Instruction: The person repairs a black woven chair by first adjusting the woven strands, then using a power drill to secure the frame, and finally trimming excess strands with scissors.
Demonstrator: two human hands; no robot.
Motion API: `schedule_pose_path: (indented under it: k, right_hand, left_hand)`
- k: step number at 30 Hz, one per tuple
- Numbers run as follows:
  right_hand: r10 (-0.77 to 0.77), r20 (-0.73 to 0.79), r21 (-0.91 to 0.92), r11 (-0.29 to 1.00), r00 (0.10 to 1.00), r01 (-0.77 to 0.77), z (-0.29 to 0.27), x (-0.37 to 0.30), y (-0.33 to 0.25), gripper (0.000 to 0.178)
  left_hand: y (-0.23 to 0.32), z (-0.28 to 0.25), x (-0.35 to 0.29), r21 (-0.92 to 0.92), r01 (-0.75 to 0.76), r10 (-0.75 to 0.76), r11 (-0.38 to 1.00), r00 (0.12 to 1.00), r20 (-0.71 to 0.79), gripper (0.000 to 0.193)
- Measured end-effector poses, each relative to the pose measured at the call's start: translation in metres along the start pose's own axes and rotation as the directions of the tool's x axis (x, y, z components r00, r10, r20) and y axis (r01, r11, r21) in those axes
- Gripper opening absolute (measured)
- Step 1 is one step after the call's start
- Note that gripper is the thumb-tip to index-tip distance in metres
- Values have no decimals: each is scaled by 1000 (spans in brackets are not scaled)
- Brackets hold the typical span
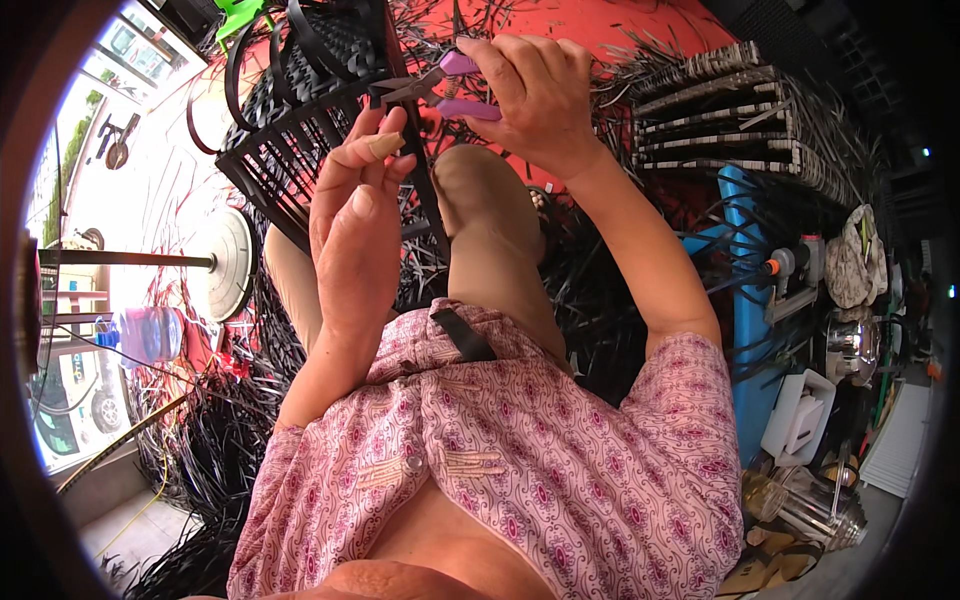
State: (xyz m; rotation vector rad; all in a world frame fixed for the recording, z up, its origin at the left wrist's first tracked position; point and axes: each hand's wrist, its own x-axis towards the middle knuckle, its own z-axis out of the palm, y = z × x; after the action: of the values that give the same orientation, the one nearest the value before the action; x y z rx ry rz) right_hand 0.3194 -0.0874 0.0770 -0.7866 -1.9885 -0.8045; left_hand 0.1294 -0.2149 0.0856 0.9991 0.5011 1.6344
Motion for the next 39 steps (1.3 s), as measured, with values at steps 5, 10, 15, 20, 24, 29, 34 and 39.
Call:
schedule_pose_path:
  k: [5,10,15,20,24,29,34,39]
  right_hand:
    - [-61,-58,-12,998,996,61,10,15,1,61]
    - [-151,-19,-49,987,988,150,9,29,11,58]
    - [-233,238,-62,965,943,254,-21,55,6,55]
    - [-237,182,25,971,954,237,8,31,28,56]
    - [-217,93,137,969,972,204,7,22,33,58]
    - [-196,41,84,978,980,192,-10,21,28,63]
    - [-229,39,40,973,973,227,-24,48,9,54]
    - [-273,143,-36,959,951,280,-30,56,2,54]
  left_hand:
    - [0,-2,0,-30,-38,39,999,999,34,58]
    - [2,-3,2,-35,-42,43,999,998,37,60]
    - [1,-9,0,-21,-60,60,998,998,28,56]
    - [2,-11,3,28,-27,26,999,999,37,43]
    - [1,-16,-10,105,134,-124,985,988,-96,23]
    - [-2,-18,-12,351,42,-14,936,996,-83,27]
    - [-6,-19,-3,373,-11,44,928,996,-81,35]
    - [-5,-19,-2,190,17,7,982,992,-123,34]
